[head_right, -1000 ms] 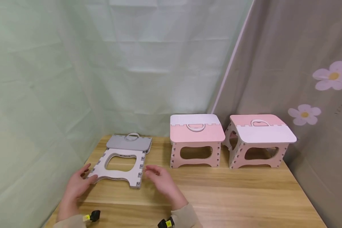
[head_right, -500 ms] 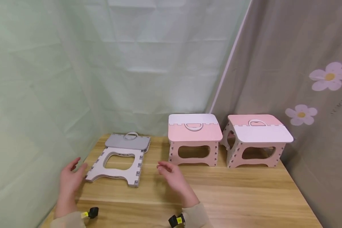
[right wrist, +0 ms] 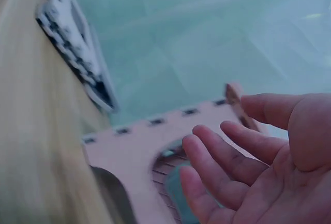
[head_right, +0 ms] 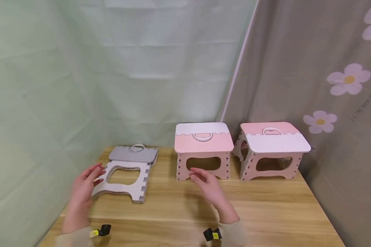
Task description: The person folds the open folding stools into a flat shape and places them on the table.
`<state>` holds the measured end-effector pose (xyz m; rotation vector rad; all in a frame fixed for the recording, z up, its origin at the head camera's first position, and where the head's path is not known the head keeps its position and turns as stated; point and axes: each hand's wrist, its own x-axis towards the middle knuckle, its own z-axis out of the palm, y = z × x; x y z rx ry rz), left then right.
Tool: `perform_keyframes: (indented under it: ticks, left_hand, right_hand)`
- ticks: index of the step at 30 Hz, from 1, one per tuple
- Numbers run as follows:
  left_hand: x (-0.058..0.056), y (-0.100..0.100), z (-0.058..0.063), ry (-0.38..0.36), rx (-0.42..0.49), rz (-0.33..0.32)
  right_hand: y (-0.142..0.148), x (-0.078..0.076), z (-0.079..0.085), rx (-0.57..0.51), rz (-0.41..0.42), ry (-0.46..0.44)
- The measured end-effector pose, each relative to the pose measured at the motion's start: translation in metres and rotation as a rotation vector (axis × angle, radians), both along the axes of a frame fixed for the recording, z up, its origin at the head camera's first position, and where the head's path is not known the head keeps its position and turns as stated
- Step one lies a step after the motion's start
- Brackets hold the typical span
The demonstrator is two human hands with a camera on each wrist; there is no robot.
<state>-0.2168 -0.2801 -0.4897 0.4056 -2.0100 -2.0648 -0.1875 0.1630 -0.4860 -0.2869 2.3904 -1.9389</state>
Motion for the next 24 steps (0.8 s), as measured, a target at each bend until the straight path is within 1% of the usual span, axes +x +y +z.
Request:
perform_keyframes:
  ticks: [4,6,11,14,16,20,24]
  left_hand:
    - [-0.008,0.029,-0.001,0.044,0.046,-0.098]
    - [-0.012,0.045,-0.001,0.05,0.055,-0.143]
    - [-0.019,0.082,0.003,0.059,0.067,-0.224]
    - [-0.023,0.103,0.004,0.077,0.088,-0.256]
    - [-0.026,0.115,0.003,0.091,0.107,-0.272]
    - [-0.03,0.143,-0.001,0.107,0.154,-0.296]
    - [-0.031,0.167,-0.001,0.117,0.157,-0.32]
  right_hand:
    - [0.017,0.002,0.007,-0.008,-0.032,0.0]
    - [0.024,0.002,0.01,-0.004,-0.041,-0.002]
    - [0.039,0.0,0.018,-0.047,-0.043,-0.003]
    - [0.048,-0.001,0.023,-0.07,-0.058,0.004]
    - [0.054,-0.001,0.025,-0.079,-0.081,0.008]
    - [0.066,-0.005,0.025,-0.099,-0.178,-0.008]
    - [0.073,-0.008,0.025,-0.156,-0.323,-0.025]
